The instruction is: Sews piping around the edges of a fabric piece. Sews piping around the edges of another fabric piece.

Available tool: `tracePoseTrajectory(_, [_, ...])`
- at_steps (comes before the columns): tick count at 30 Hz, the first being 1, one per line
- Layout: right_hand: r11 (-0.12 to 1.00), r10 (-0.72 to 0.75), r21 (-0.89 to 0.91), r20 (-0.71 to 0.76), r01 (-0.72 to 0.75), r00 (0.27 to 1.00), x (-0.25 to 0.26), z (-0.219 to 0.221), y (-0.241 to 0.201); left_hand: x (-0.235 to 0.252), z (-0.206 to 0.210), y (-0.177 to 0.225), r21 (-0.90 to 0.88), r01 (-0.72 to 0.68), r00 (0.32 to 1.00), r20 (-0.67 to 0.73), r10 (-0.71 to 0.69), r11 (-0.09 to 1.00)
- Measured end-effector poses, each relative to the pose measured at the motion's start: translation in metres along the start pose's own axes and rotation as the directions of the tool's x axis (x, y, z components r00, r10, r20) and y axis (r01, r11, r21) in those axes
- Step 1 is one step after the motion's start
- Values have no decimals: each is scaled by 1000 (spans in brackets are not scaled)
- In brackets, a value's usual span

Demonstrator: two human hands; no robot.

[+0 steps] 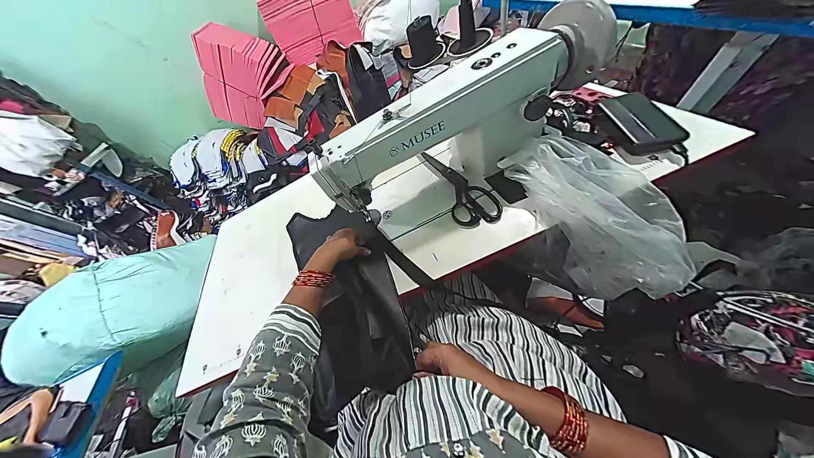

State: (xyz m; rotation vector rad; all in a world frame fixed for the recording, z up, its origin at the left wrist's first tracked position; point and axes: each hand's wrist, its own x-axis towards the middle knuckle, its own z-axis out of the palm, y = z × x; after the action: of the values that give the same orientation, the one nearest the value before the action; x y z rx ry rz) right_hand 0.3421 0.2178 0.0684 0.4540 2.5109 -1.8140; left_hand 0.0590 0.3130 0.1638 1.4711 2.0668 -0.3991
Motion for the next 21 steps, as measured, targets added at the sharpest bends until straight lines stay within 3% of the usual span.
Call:
tracePoseTrajectory(6, [999, 45, -25, 56, -43, 997, 4, -3, -7, -2, 0, 3, -15, 37, 998, -56, -38, 999])
tracePoseTrajectory(10, [999, 9, -50, 2, -9, 1000, 4, 4, 3, 5, 4, 6, -10, 7, 996, -87, -8, 1000])
tracePoseTrajectory(15, [995, 86, -57, 84, -82, 993, 2, -7, -12, 4, 5, 7, -20, 32, 997, -76, -33, 999])
tracePoseTrajectory(21, [999, 11, -30, -18, -12, 1000, 2, 3, -1, 4, 6, 7, -33, 58, 994, -94, -61, 998])
